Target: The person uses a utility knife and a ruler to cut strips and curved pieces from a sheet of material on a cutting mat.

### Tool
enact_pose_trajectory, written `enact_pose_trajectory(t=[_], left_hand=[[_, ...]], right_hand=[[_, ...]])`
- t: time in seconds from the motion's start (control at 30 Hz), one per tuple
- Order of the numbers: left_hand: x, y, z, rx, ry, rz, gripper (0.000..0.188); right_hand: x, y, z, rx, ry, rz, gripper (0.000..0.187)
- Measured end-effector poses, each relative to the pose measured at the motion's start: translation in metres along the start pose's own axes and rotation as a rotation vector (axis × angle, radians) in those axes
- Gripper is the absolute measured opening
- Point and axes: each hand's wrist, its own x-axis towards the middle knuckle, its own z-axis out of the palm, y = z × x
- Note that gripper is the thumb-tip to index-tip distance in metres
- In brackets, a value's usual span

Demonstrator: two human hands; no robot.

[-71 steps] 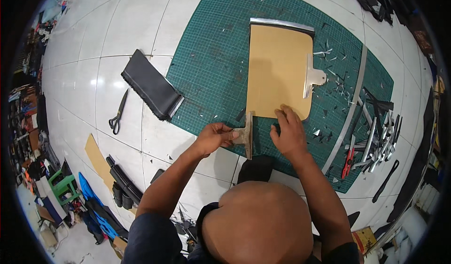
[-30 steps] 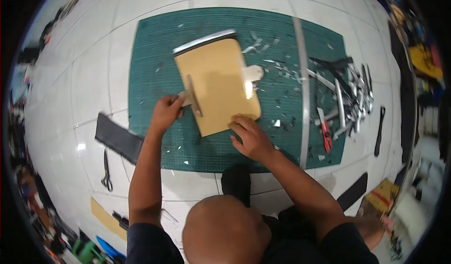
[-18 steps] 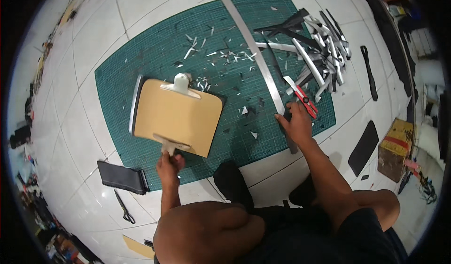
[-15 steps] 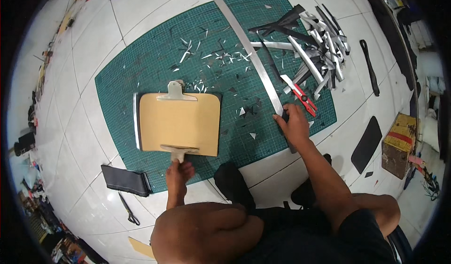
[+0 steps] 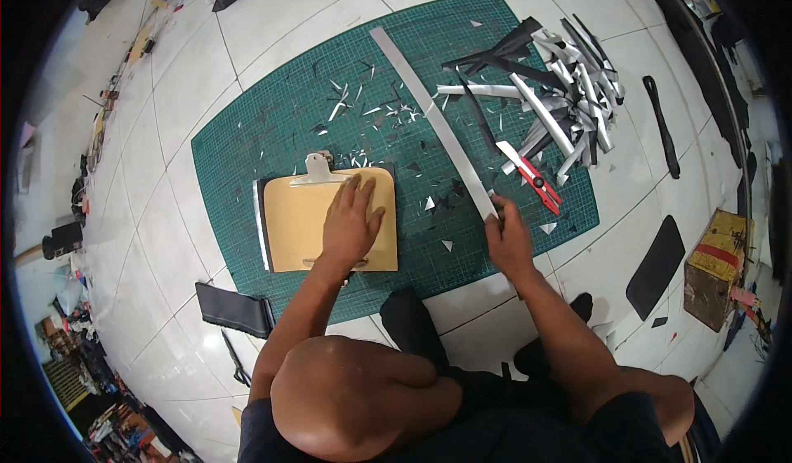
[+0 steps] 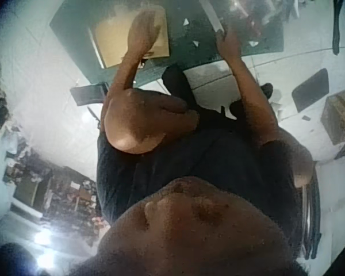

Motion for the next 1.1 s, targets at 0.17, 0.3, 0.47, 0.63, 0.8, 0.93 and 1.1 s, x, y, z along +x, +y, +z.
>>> enact_pose_trajectory(t=[0.17,0.3,0.47,0.63,0.8,0.93,1.1], left_hand=[[0.004,0.006,0.013,0.158,-0.03,0.019,0.066],[0.014,0.016,0.004,0.1,-0.105,-0.041,0.068],[0.017,0.007,0.002,0.038,-0.102,-0.067,0.066],[0.022,0.015,0.002,0.021,-0.118,-0.157,0.068],[0.023,0.025,0.006,0.088,-0.081,-0.194,0.077],[0.029,0.023,0.007,0.181,-0.103,-0.214,0.083],[0.032,0.026,0.011,0.218,-0.118,-0.214,0.084]], right_hand=[[-0.048,-0.001,-0.002,-0.075,-0.063,0.01,0.046],[-0.074,0.026,0.007,-0.21,-0.054,-0.152,0.044],[-0.083,0.028,0.015,-0.304,-0.072,-0.183,0.041],[-0.092,0.034,0.01,-0.364,-0.064,-0.287,0.039],[-0.095,0.041,0.011,-0.309,-0.053,-0.25,0.042],[-0.096,0.041,0.017,-0.249,-0.006,-0.243,0.041],[-0.097,0.043,0.015,-0.251,-0.006,-0.24,0.043]])
